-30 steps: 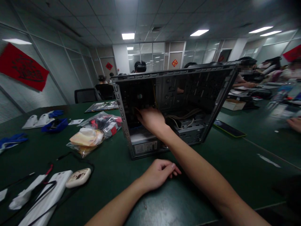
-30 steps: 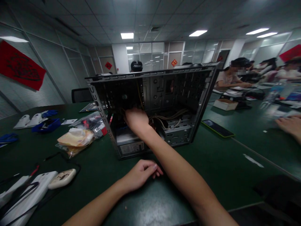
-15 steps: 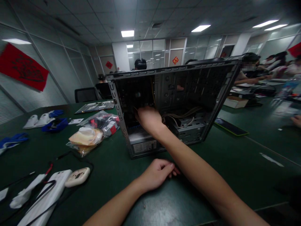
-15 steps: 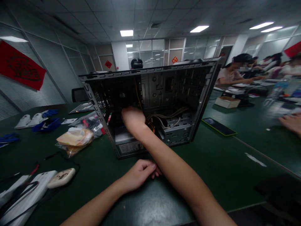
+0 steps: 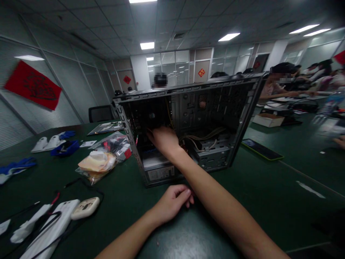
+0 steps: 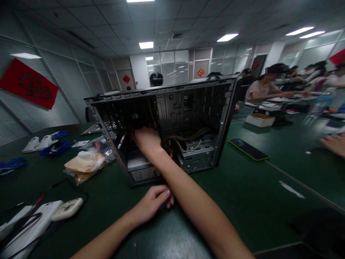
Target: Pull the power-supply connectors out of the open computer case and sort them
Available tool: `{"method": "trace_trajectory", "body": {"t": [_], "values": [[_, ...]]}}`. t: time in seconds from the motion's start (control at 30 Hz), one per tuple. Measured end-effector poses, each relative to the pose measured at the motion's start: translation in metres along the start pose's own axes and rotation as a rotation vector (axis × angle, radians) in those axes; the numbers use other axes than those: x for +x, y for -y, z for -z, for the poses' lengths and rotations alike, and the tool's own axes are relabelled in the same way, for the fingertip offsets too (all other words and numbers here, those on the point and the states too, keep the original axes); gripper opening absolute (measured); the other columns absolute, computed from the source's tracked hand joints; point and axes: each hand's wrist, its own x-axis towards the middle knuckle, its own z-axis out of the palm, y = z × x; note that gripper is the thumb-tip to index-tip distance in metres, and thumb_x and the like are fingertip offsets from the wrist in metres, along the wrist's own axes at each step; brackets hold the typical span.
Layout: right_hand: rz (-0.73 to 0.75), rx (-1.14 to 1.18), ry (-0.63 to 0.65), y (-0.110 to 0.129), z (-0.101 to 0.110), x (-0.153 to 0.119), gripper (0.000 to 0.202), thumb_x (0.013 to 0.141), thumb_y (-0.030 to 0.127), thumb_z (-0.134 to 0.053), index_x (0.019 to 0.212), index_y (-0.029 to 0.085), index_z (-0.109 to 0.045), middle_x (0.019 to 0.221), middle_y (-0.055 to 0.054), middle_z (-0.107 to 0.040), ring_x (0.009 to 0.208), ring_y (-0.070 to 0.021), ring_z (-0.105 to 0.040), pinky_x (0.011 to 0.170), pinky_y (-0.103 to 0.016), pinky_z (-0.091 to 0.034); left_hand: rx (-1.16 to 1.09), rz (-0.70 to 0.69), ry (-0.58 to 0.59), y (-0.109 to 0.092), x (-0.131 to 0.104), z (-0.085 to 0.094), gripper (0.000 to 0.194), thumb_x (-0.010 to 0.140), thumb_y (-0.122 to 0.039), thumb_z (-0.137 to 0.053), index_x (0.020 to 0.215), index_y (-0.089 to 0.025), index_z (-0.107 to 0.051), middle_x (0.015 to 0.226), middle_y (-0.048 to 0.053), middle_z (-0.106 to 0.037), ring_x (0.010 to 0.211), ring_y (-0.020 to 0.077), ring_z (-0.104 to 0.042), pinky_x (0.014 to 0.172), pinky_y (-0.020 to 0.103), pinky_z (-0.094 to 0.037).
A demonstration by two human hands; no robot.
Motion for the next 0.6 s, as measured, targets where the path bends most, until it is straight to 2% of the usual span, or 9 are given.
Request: {"method": "trace_trajectory", "body": {"t": [0.1, 0.2, 0.27, 0.33, 0.4, 0.43, 0.5, 0.53, 0.6], "values": [[0.008, 0.033, -0.006, -0.003, 0.012, -0.007, 0.051, 0.102, 0.042, -0.03, 0.103, 0.013, -0.072, 0.095, -0.019, -0.073, 0.089, -0.0256, -0.072, 0.077, -0.031, -0.052, -0.086, -0.025, -0.036, 0.005, 0.001, 0.001, 0.052, 0.088, -0.059, -0.054, 0.099, -0.009, -0.064, 0.073, 0.003, -0.059, 0.064, 0.0131, -0.052, 0.064, 0.026, -0.041], [0.062, 0.012, -0.03, -0.006, 0.04, -0.019, 0.049, 0.102, 0.042, -0.032, 0.098, 0.016, -0.073, 0.092, -0.017, -0.073, 0.087, -0.0261, -0.071, 0.076, -0.032, -0.051, -0.188, -0.042, -0.079, 0.005, 0.001, 0.004, 0.06, 0.086, -0.056, -0.06, 0.123, -0.009, -0.055, 0.074, 0.002, -0.059, 0.064, 0.0136, -0.052, 0.064, 0.027, -0.041], [0.105, 0.003, -0.067, -0.009, 0.06, -0.033, 0.045, 0.101, 0.042, -0.035, 0.093, 0.017, -0.072, 0.089, -0.014, -0.073, 0.083, -0.0243, -0.071, 0.073, -0.03, -0.048, -0.244, -0.059, -0.113, 0.0, -0.001, 0.007, 0.062, 0.086, -0.053, -0.062, 0.129, -0.009, -0.051, 0.075, 0.002, -0.059, 0.064, 0.0137, -0.053, 0.064, 0.027, -0.04], [0.18, 0.016, -0.083, -0.015, 0.068, -0.051, 0.043, 0.1, 0.042, -0.038, 0.089, 0.017, -0.071, 0.083, -0.011, -0.073, 0.076, -0.0212, -0.069, 0.069, -0.027, -0.045, -0.318, -0.083, -0.147, -0.007, -0.003, 0.012, 0.06, 0.087, -0.051, -0.062, 0.131, -0.012, -0.05, 0.075, 0.002, -0.059, 0.064, 0.0136, -0.053, 0.065, 0.027, -0.039], [0.309, 0.059, -0.126, -0.028, 0.056, -0.075, 0.042, 0.1, 0.039, -0.039, 0.082, 0.017, -0.07, 0.075, -0.008, -0.071, 0.068, -0.0172, -0.066, 0.063, -0.026, -0.04, -0.412, -0.115, -0.184, -0.015, -0.006, 0.018, 0.055, 0.088, -0.048, -0.062, 0.13, -0.015, -0.052, 0.077, 0.002, -0.058, 0.066, 0.0135, -0.052, 0.066, 0.027, -0.039], [0.448, 0.089, -0.138, -0.038, 0.041, -0.087, 0.043, 0.1, 0.037, -0.039, 0.076, 0.017, -0.068, 0.071, -0.007, -0.069, 0.062, -0.0152, -0.063, 0.059, -0.025, -0.037, -0.466, -0.124, -0.198, -0.018, -0.008, 0.021, 0.053, 0.088, -0.047, -0.062, 0.131, -0.017, -0.053, 0.078, 0.002, -0.058, 0.068, 0.0137, -0.053, 0.067, 0.027, -0.039], [0.728, 0.147, -0.132, -0.062, 0.002, -0.113, 0.044, 0.099, 0.032, -0.039, 0.067, 0.017, -0.065, 0.059, -0.004, -0.064, 0.052, -0.0125, -0.055, 0.053, -0.026, -0.03, -0.567, -0.126, -0.207, -0.024, -0.01, 0.027, 0.057, 0.087, -0.045, -0.063, 0.137, -0.02, -0.049, 0.083, 0.003, -0.059, 0.073, 0.0146, -0.054, 0.071, 0.028, -0.04], [0.807, 0.162, -0.116, -0.074, -0.02, -0.125, 0.044, 0.098, 0.03, -0.04, 0.064, 0.017, -0.064, 0.055, -0.003, -0.061, 0.048, -0.0116, -0.051, 0.051, -0.027, -0.027, -0.608, -0.128, -0.202, -0.027, -0.01, 0.03, 0.062, 0.088, -0.045, -0.062, 0.142, -0.022, -0.044, 0.084, 0.003, -0.06, 0.074, 0.0149, -0.055, 0.071, 0.028, -0.039], [0.836, 0.236, -0.022, -0.095, -0.058, -0.144, 0.044, 0.096, 0.028, -0.043, 0.057, 0.017, -0.059, 0.049, -0.001, -0.056, 0.043, -0.0102, -0.044, 0.049, -0.027, -0.024, -0.664, -0.134, -0.202, -0.035, -0.009, 0.035, 0.066, 0.089, -0.044, -0.06, 0.147, -0.022, -0.037, 0.084, 0.003, -0.06, 0.074, 0.0149, -0.054, 0.07, 0.027, -0.039]]}}
